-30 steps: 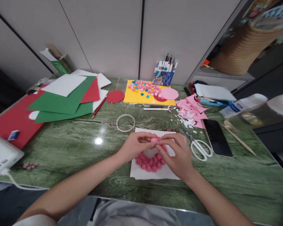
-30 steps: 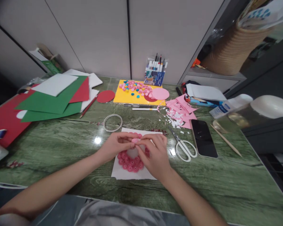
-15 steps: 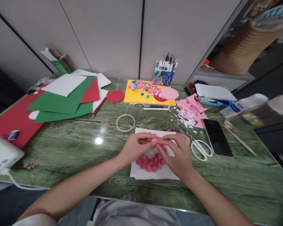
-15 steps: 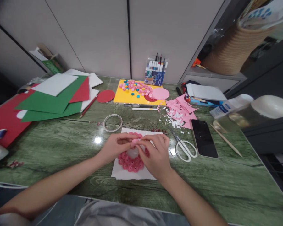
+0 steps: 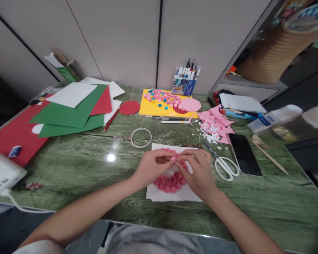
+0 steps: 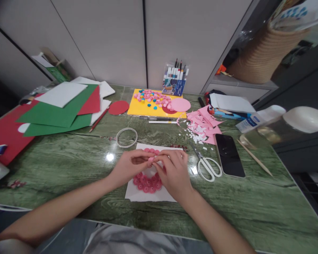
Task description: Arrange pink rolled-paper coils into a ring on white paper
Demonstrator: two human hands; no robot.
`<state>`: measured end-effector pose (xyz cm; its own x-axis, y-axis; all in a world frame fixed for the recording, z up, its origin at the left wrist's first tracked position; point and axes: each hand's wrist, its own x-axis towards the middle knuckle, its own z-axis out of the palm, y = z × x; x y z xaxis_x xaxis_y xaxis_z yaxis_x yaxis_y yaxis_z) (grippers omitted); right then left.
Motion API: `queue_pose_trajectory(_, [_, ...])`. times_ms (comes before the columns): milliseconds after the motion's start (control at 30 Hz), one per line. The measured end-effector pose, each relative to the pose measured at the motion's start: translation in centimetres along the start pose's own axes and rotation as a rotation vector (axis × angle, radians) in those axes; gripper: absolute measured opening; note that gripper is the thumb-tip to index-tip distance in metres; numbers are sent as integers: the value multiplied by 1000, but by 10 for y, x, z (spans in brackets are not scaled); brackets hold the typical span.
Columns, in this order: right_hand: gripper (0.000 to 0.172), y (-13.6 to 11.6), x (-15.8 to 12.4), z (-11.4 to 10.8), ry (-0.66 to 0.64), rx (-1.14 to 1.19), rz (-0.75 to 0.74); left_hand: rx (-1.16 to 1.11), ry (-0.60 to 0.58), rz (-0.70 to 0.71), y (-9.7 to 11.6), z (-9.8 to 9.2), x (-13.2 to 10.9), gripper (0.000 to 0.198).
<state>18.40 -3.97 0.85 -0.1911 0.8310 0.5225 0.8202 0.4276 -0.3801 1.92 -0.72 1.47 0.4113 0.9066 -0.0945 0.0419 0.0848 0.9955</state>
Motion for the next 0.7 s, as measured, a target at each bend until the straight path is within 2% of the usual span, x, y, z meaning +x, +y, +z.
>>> queue_pose_trajectory(233, [2, -1, 0, 0, -21, 29, 11, -35, -10, -53, -2, -1, 1, 25])
queue_pose_trajectory(433, [6, 1, -1, 1, 60, 25, -25, -116, -32, -117, -1, -2, 2, 26])
queue_pose_trajectory(700, [7, 2, -2, 3, 79, 22, -7, -75, 24, -46, -4, 1, 0, 26])
